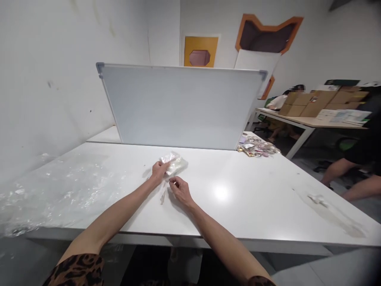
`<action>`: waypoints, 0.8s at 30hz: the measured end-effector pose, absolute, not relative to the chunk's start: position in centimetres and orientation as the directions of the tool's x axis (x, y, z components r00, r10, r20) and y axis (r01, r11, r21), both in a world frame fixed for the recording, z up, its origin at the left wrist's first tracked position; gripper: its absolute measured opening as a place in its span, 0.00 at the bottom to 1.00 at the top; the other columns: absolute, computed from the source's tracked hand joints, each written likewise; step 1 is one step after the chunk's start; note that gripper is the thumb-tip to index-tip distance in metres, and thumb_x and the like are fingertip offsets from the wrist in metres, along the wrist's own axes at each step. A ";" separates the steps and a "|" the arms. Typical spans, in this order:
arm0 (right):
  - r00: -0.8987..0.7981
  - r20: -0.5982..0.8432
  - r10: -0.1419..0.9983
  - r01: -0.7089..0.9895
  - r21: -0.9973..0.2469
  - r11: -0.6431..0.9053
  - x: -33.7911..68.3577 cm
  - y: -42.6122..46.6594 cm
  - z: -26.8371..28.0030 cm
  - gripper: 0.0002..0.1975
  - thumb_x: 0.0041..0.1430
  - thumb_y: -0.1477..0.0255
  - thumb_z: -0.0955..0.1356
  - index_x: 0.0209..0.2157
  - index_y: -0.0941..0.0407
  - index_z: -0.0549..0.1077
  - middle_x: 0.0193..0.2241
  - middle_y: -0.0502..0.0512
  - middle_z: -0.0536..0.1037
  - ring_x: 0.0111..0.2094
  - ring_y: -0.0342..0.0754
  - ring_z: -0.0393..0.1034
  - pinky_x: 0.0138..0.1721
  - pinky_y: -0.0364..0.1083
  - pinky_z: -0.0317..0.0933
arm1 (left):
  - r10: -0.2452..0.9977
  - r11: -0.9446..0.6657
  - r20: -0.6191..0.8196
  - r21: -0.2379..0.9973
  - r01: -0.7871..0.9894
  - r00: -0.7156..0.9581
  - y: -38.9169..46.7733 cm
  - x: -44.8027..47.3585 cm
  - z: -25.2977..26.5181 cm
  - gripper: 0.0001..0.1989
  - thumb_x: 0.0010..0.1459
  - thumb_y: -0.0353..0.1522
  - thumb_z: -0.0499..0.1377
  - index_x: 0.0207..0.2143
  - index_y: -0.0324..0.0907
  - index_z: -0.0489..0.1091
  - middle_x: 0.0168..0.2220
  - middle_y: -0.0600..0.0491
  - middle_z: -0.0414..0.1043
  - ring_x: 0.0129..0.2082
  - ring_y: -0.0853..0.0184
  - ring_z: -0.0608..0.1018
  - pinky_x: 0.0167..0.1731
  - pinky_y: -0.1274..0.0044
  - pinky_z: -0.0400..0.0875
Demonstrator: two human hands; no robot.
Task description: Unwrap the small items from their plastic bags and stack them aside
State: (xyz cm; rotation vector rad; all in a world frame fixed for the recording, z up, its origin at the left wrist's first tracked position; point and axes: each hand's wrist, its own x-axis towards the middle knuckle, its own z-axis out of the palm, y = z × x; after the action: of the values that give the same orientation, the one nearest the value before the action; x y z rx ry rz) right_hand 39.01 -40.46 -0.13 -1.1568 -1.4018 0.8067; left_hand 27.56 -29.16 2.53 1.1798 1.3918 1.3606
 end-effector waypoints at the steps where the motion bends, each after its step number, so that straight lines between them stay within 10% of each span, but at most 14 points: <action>1: 0.145 0.331 0.932 0.186 -0.935 0.303 39.7 -40.3 0.0 0.11 0.57 0.64 0.64 0.36 0.54 0.74 0.29 0.50 0.74 0.28 0.44 0.63 0.32 0.44 0.61 | 0.985 -0.001 0.011 0.998 0.060 -0.170 -29.9 28.1 2.0 0.19 0.43 0.37 0.68 0.24 0.45 0.58 0.21 0.60 0.60 0.22 0.71 0.66 0.24 0.76 0.65; 7: 0.422 0.292 0.858 0.180 -0.955 0.237 42.8 -39.7 0.8 0.11 0.55 0.65 0.64 0.37 0.54 0.73 0.36 0.53 0.78 0.33 0.47 0.65 0.42 0.48 0.65 | 0.993 0.082 -0.036 0.903 0.421 -0.114 -31.6 27.7 2.7 0.23 0.46 0.44 0.67 0.40 0.44 0.66 0.44 0.45 0.73 0.44 0.55 0.78 0.42 0.65 0.75; 11: 0.431 0.275 0.859 0.193 -0.959 0.210 42.9 -39.3 0.7 0.09 0.52 0.68 0.63 0.34 0.53 0.73 0.33 0.52 0.78 0.32 0.47 0.66 0.41 0.48 0.65 | 0.970 -0.130 0.240 0.652 0.747 -0.040 -32.2 27.5 4.2 0.39 0.50 0.45 0.65 0.63 0.49 0.57 0.70 0.39 0.51 0.70 0.49 0.60 0.63 0.59 0.62; 18: 0.426 0.259 0.867 0.232 -0.957 0.172 43.0 -39.1 0.4 0.09 0.51 0.67 0.64 0.32 0.53 0.73 0.31 0.50 0.79 0.30 0.46 0.66 0.40 0.47 0.65 | 0.926 -0.374 0.177 0.323 0.870 0.332 -32.0 28.7 5.2 0.35 0.56 0.52 0.59 0.64 0.53 0.61 0.66 0.42 0.61 0.68 0.47 0.61 0.64 0.59 0.56; 24: 0.430 0.209 0.878 0.204 -0.970 0.131 43.9 -38.7 -0.4 0.12 0.49 0.66 0.65 0.34 0.56 0.74 0.33 0.53 0.78 0.32 0.47 0.66 0.44 0.48 0.64 | 0.987 -0.161 0.073 0.504 0.849 0.144 -31.6 28.8 5.5 0.35 0.54 0.50 0.61 0.62 0.49 0.63 0.60 0.37 0.67 0.63 0.42 0.66 0.59 0.54 0.60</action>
State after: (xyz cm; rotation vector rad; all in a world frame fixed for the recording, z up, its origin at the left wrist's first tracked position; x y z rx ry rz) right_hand 43.93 -38.69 -0.37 -1.3826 -1.0525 0.6516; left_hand 28.80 -31.55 5.48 2.0857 1.7671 0.5598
